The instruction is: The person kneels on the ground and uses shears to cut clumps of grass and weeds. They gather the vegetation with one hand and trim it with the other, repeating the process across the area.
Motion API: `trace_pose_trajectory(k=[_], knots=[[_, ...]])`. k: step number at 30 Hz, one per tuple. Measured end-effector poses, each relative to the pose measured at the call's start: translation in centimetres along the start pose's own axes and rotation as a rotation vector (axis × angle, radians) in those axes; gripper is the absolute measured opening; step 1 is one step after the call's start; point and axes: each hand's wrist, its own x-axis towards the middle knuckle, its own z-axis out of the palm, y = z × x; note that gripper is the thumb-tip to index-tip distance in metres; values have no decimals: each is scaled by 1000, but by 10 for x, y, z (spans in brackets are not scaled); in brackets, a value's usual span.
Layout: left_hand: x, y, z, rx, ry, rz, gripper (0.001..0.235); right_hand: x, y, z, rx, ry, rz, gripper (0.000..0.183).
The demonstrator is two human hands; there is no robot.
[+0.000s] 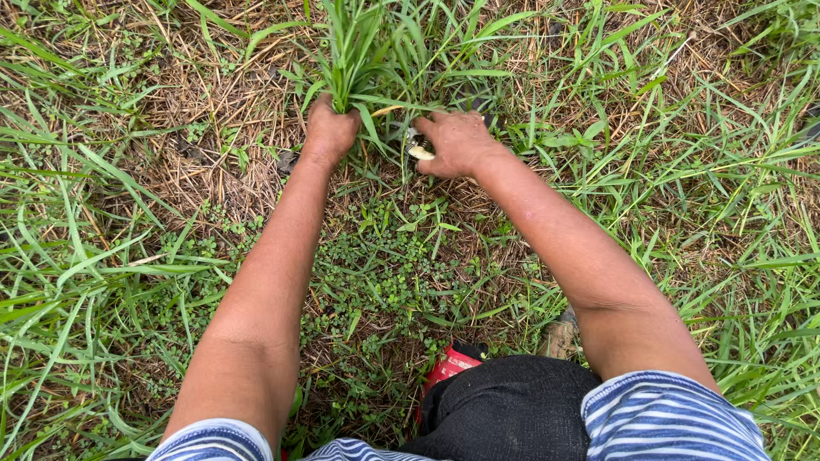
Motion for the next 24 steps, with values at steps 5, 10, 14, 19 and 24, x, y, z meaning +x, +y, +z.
trace_pose_trajectory(k=[5, 10, 14, 19, 24], knots=[[-4, 6, 2, -21, 5, -45, 45, -5, -4, 6, 52, -143, 92, 50], [13, -14, -11, -143, 113, 25, 41, -13, 15, 1, 321, -24, 182, 63], [25, -25, -8, -27, 154, 100, 44, 2, 18, -3, 199, 41, 128, 79], [30, -8, 5, 78, 56, 121, 57, 30, 11, 2, 56, -22, 104, 75], [18, 31, 23, 1, -142, 67, 60, 58, 6, 13, 53, 3, 93, 63]])
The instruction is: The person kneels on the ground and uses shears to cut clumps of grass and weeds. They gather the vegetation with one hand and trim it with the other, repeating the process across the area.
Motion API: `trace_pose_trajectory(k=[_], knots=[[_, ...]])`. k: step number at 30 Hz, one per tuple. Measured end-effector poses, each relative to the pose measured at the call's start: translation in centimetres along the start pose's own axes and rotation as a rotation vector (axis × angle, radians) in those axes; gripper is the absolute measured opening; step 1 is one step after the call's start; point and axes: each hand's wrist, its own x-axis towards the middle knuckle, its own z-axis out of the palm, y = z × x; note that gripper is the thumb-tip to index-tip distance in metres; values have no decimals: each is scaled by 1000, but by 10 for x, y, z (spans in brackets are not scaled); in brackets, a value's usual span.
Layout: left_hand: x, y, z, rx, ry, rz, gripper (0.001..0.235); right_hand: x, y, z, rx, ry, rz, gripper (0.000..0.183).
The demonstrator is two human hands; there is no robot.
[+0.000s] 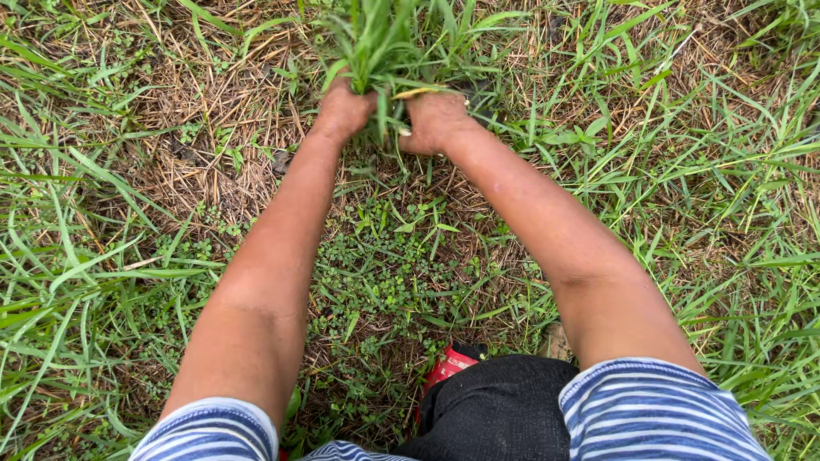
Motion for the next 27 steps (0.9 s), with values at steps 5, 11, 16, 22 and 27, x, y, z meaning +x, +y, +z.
trace_pose_trajectory(k=[5, 11, 16, 22, 27], knots=[[-9, 15, 21, 135, 127, 111, 53, 10, 2, 33, -210, 11, -81, 49], [9, -22, 19, 13, 259, 52, 55, -27, 15, 36, -1, 62, -59, 47], [28, -49, 4, -73, 329, 186, 62, -50, 30, -5, 72, 8, 144, 78], [31, -22, 23, -88, 101, 106, 71, -27, 17, -12, -30, 50, 37, 74], [21, -4, 44, 88, 137, 194, 66, -6, 17, 23, -50, 82, 19, 54]])
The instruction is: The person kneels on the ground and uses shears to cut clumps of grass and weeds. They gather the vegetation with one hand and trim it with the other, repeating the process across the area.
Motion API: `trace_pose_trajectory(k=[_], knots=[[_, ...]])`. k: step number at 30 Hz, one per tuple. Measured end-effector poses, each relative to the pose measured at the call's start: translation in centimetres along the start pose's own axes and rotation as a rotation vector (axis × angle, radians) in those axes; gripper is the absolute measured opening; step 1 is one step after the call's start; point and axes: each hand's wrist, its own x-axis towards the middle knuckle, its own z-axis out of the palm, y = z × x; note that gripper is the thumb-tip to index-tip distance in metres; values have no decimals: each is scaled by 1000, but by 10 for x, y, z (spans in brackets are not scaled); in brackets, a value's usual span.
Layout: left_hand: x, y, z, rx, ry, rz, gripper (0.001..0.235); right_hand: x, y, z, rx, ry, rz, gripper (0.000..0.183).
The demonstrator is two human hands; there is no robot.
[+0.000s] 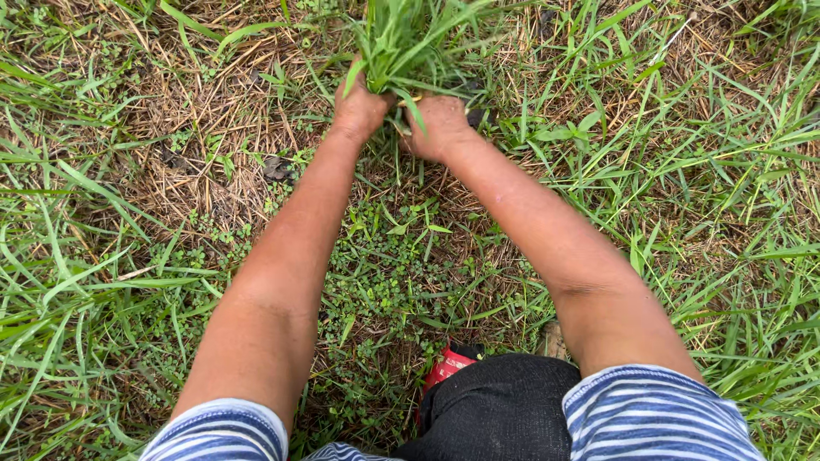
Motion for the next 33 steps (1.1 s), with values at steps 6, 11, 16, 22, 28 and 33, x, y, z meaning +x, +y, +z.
trace_pose_trajectory(k=[6, 11, 16, 22, 28, 33], knots=[[-4, -5, 16, -2, 22, 55, 57, -27, -5, 24, 69, -4, -48, 43], [-2, -14, -2, -447, 34, -6, 54, -69, -3, -17, 212, -180, 78, 60], [-8, -9, -30, -465, 37, -73, 61, -92, 34, -55, 185, -206, 303, 64], [-10, 13, -17, -309, 24, -116, 58, -70, 35, -28, 174, -66, 250, 76], [-3, 6, -13, -306, 55, -67, 54, -64, 48, -14, 331, -95, 278, 54], [-6, -3, -23, -241, 83, -87, 52, -67, 60, -18, 300, -106, 291, 76]])
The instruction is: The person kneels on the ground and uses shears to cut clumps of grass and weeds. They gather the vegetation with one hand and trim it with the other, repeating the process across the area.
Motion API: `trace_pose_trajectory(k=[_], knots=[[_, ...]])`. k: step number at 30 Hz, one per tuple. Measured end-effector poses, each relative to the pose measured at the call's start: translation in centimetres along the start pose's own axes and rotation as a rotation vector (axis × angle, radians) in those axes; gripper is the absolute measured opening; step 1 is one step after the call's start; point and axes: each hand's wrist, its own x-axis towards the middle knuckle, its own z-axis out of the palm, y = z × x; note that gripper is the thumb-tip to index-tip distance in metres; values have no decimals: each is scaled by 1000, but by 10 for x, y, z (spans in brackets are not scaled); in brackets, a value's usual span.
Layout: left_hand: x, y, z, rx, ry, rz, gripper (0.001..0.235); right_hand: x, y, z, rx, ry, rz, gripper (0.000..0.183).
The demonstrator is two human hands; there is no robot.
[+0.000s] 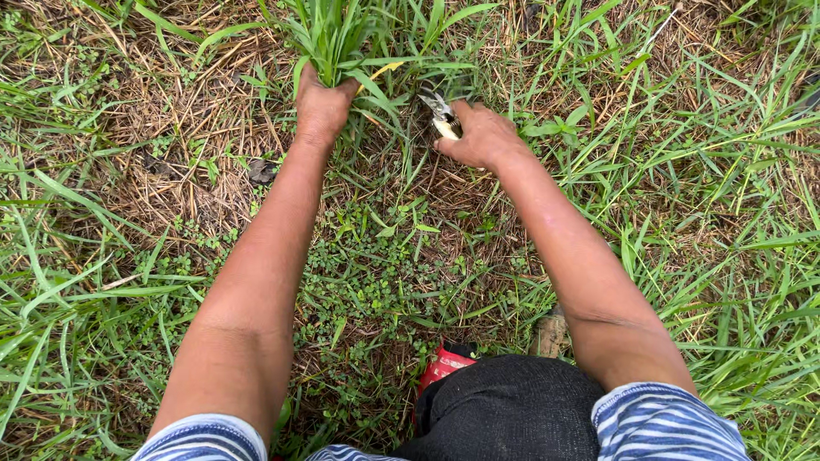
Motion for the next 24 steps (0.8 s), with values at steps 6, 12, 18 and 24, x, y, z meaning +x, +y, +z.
trace_pose_trajectory(k=[6, 12, 18, 24], knots=[[-8, 11, -8, 45, -4, -73, 57, 18, -27, 1, -76, 18, -42, 69], [-1, 12, -46, -280, 52, -113, 52, 4, -30, -2, 280, 21, 13, 66], [10, 12, -63, -289, 87, -13, 51, 17, -38, -13, -4, 171, -187, 83], [1, -4, -57, -321, 75, 23, 50, 51, -69, 1, -200, 211, -219, 79]])
